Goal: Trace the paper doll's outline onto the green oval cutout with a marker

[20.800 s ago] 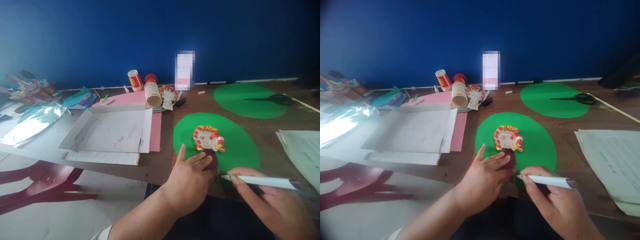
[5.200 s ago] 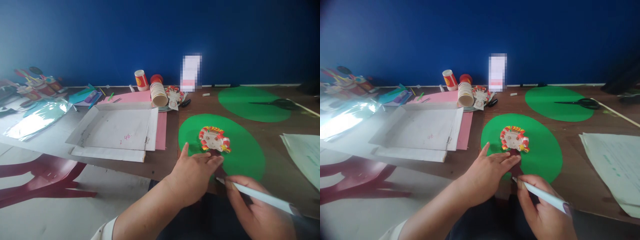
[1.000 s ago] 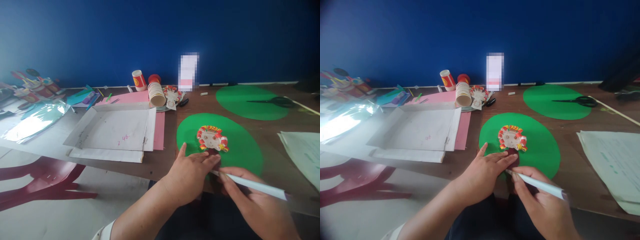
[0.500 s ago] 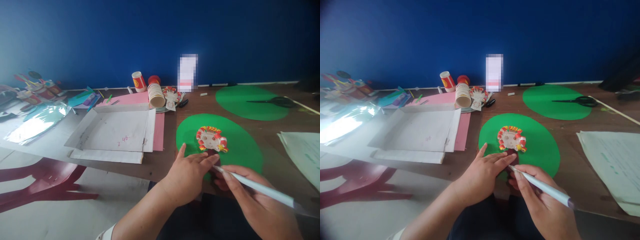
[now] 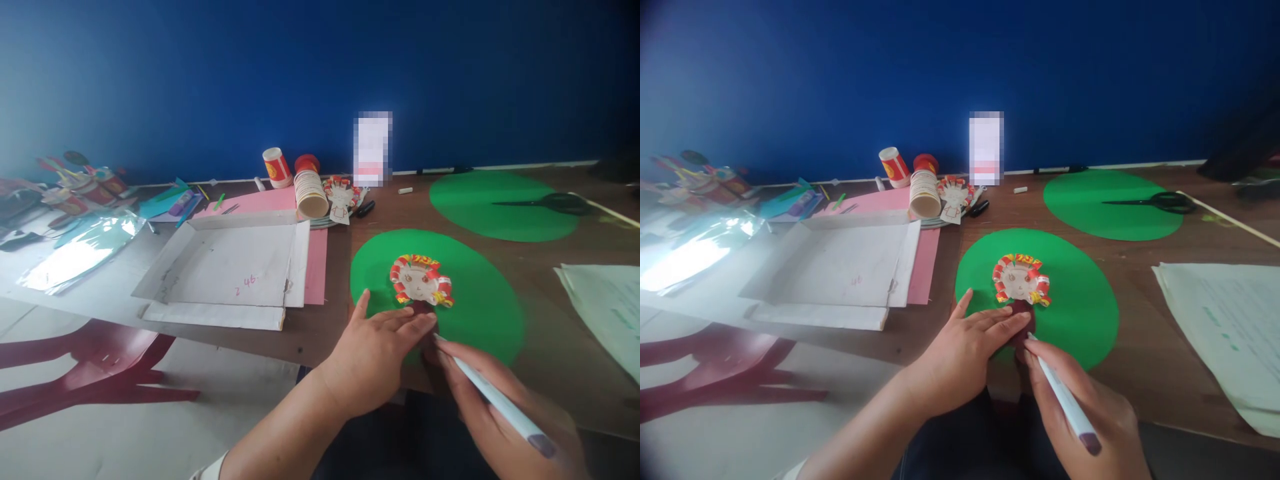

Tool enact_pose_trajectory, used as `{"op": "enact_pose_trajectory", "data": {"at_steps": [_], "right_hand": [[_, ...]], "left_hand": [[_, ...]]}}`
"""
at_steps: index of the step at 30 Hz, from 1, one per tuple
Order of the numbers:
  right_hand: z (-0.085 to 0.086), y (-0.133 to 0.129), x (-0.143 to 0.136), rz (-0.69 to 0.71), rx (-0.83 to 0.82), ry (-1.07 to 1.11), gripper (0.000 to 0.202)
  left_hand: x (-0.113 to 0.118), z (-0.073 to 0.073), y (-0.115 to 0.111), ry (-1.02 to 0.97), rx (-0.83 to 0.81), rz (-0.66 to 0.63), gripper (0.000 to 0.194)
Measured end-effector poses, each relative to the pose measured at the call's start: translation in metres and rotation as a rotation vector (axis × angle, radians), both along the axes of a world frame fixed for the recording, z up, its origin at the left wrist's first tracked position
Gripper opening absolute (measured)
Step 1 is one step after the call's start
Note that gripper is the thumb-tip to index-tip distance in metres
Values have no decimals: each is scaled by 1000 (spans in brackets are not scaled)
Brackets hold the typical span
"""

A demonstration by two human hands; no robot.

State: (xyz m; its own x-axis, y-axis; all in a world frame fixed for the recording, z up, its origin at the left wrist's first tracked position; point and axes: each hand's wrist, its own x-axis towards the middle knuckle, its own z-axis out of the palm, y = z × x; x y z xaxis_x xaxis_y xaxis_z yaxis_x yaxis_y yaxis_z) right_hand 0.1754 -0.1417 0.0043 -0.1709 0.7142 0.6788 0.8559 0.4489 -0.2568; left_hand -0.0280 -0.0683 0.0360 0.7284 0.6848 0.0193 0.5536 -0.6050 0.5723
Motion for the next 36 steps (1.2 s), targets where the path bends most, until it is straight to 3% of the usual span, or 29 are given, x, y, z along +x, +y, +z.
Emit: {"op": "enact_pose_trajectory", "data": {"at_steps": [3,5,10,16,19,27,32,36], "right_hand": [[2,3,-1,-30,8,-28,15],[2,3,0,-19,5,-38,16],[-3,0,2,47,-31,14,16],[-5,-4,4,28,-69,13,19],[-5,-4,4,10,-85,9,19],[0,-5,0,-45,-136,22,18],[1,-5,1,-66,-161,15,20],[-2,-2,1,-38,-174,24,20]], "left_hand": [[-3,-2,-4,-81,30,-5,77],[-4,-1,-11,-164,124,61,73],[0,-5,-49,-288,486,489,39],[29,-30,-83,-148,473,619,25],[38,-36,-83,-50,492,636,21],[38,-31,-77,86,502,569,23],[38,-39,-80,250,458,520,26],[38,-46,-80,246,477,510,27]]}}
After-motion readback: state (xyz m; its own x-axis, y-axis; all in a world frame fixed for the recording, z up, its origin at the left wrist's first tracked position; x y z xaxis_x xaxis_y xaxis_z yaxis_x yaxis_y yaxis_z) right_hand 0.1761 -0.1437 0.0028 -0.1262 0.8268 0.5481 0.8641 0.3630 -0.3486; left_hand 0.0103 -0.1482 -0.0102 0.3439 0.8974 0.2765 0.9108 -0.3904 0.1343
